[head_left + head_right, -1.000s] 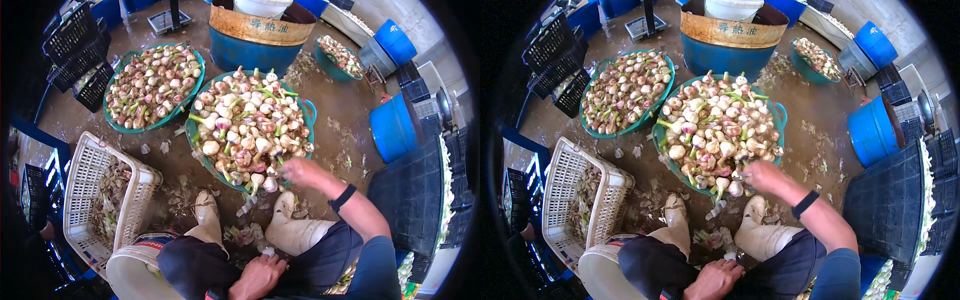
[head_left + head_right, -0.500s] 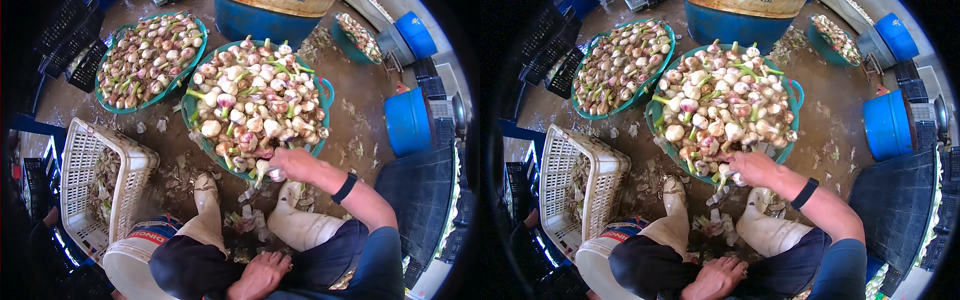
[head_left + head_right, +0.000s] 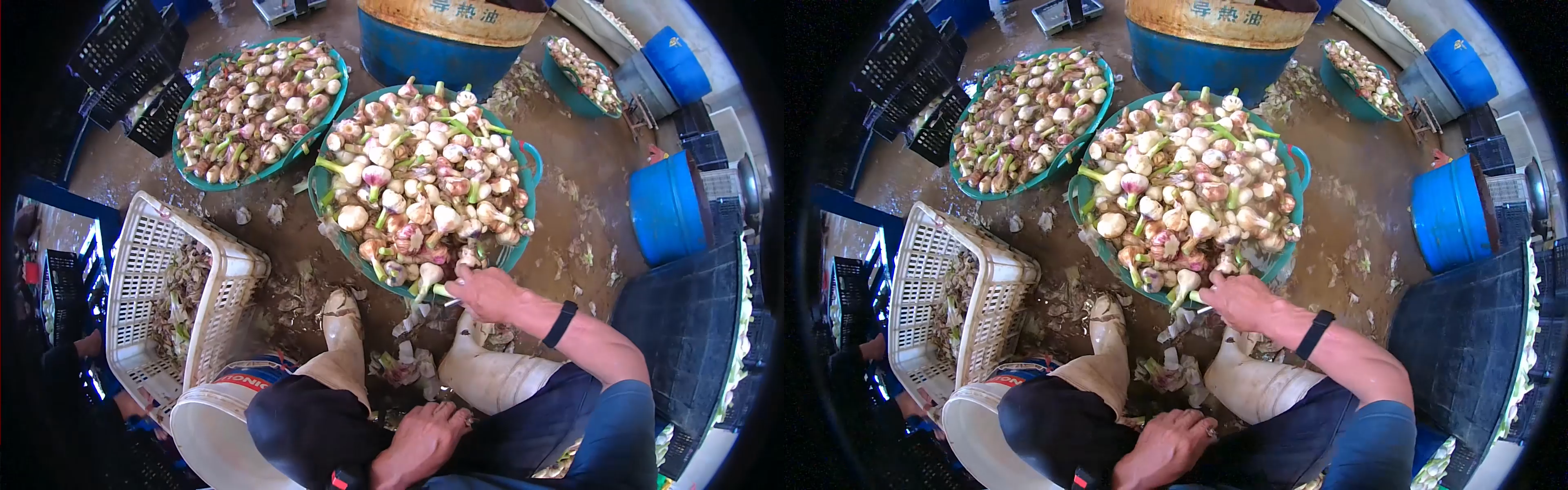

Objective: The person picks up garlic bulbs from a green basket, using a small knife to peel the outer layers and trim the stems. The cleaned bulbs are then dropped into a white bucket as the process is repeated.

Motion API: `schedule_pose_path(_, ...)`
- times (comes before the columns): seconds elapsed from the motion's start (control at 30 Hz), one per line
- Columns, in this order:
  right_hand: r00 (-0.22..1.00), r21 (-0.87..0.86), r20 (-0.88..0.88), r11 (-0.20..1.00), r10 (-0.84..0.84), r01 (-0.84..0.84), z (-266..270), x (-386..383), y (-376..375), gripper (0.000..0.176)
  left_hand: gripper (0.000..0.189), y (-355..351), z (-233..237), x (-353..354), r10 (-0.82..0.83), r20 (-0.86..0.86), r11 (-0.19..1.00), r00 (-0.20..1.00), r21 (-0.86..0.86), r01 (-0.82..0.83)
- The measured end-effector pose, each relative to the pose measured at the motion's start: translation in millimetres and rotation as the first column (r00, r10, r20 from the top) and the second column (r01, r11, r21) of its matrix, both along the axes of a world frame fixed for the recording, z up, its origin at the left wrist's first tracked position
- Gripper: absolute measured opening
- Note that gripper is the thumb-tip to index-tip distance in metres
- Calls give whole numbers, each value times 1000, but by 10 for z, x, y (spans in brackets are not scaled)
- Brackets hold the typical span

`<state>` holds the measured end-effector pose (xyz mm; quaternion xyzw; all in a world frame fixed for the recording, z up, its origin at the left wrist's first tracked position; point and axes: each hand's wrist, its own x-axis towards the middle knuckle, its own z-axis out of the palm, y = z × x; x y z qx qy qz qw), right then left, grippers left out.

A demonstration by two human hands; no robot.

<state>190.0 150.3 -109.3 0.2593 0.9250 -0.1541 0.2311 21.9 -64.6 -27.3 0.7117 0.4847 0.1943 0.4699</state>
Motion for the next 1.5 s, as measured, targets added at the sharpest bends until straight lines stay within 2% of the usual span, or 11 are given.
schedule_pose_path(0.1, 919, -195, -223, 938, -326, 286, 368, 119, -99, 46, 13, -58, -206, 20, 99, 52, 980, 994, 167, -106)
schedule_pose_path(0.27, 658, -563, -280, 675, -699, 477, 1271, -6, -592, 58, 31, -105, -108, 134, 525, 447, 851, 724, -257, -459)
schedule_pose_path(0.43, 579, -639, -385, 660, -719, 395, 1540, -114, -1302, 61, 50, -50, -93, 199, 500, 779, 850, 378, -358, -387)
schedule_pose_path(0.53, 503, -526, -623, 796, -600, 299, 1631, -141, -1599, 48, 44, -144, 89, 203, 611, 754, 784, 242, -534, -318)
schedule_pose_path(0.57, 439, -631, -548, 697, -712, 341, 1645, -121, -1669, 40, 40, -185, 42, 249, 618, 763, 764, 189, -526, -374)
schedule_pose_path(0.73, 81, -919, -246, 259, -966, 298, 1498, 141, -1847, 30, 40, -279, 36, 271, 669, 669, 730, 324, -507, -458)
schedule_pose_path(0.77, -122, -895, -434, 413, -893, 169, 1388, 49, -1894, 45, 41, -292, 30, 257, 670, 660, 731, 339, -510, -454)
schedule_pose_path(1.23, -168, -942, -323, 299, -931, 154, 1200, -9, -2189, 14, 46, -445, -151, 257, 667, 463, 745, 584, -438, -503)
schedule_pose_path(1.4, -245, -910, -414, 393, -877, 129, 1095, 215, -2160, 19, 36, -425, -126, 220, 753, 588, 657, 294, -651, -380)
schedule_pose_path(1.43, -303, -920, -383, 331, -873, 212, 1018, 382, -2088, 18, 36, -401, -43, 178, 796, 589, 597, 144, -722, -350)
schedule_pose_path(1.5, -334, -914, -284, 149, -898, 378, 1034, 586, -2070, 16, 46, -342, -20, 26, 721, 665, 659, 195, -572, -488)
